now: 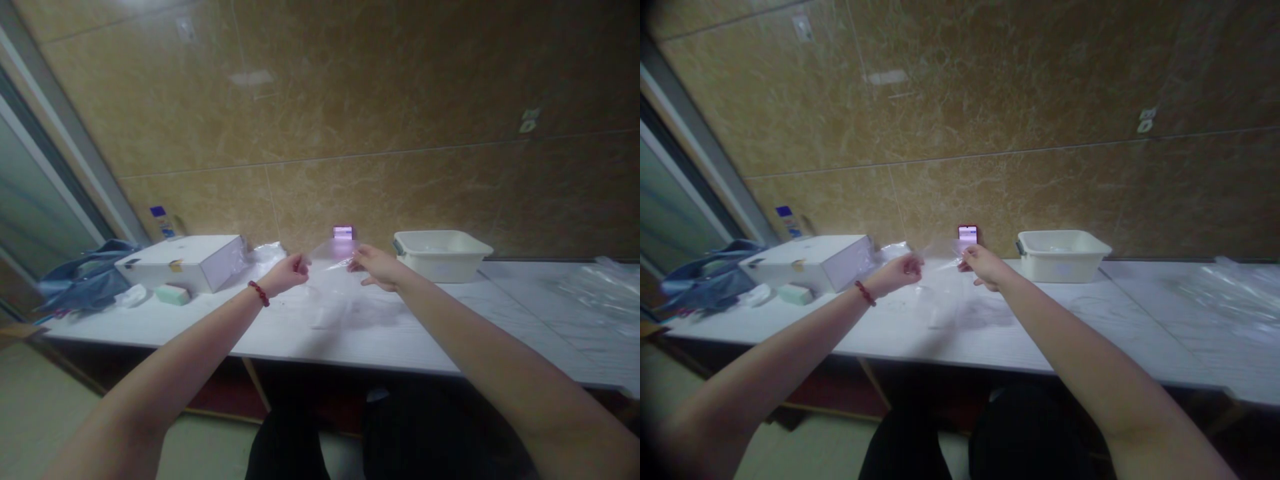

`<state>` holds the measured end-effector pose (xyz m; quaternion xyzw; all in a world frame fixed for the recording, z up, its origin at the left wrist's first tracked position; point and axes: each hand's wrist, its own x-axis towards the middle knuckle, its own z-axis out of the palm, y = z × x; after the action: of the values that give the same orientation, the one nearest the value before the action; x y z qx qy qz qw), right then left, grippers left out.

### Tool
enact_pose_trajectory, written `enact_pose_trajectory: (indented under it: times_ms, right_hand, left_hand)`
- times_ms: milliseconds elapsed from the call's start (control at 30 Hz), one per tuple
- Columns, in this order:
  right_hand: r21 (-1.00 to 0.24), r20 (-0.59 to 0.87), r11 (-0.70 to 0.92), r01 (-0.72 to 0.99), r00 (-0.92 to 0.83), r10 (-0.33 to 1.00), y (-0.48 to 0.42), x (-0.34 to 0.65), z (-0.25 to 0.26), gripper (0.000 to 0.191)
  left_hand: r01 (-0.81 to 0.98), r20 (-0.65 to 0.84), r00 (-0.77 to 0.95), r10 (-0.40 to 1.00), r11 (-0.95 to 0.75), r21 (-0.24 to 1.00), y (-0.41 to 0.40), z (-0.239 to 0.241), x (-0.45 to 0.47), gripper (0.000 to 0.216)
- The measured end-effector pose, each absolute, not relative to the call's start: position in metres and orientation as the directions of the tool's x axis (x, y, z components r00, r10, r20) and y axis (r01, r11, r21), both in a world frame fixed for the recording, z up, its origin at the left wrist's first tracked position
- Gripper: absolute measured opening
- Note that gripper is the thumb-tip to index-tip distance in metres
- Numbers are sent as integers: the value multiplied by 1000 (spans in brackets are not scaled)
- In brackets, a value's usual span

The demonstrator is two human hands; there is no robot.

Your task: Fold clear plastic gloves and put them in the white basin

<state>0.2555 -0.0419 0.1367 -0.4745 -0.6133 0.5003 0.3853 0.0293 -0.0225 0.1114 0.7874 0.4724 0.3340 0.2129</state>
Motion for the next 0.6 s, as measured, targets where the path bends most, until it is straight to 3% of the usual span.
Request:
enact_pose_trajectory:
  times_ms: [133, 333, 467, 600]
  right_hand:
    - [-979, -9, 44, 200, -257, 966, -34, 263, 135, 12]
    - [-923, -50, 36, 382, -213, 976, -10, 271, 128, 11]
    - [-822, -29, 74, 565, -172, 985, 13, 278, 119, 10]
    - [-846, -111, 14, 534, -203, 973, 34, 281, 112, 11]
  left_hand:
    - [665, 264, 398, 878, -475, 577, -22, 117, 26, 18]
    - [697, -19, 340, 940, -238, 677, -6, 118, 30, 26]
    - [557, -112, 302, 947, -79, 827, 14, 112, 42, 24]
    - [348, -142, 229, 963, 55, 936, 40, 105, 59, 23]
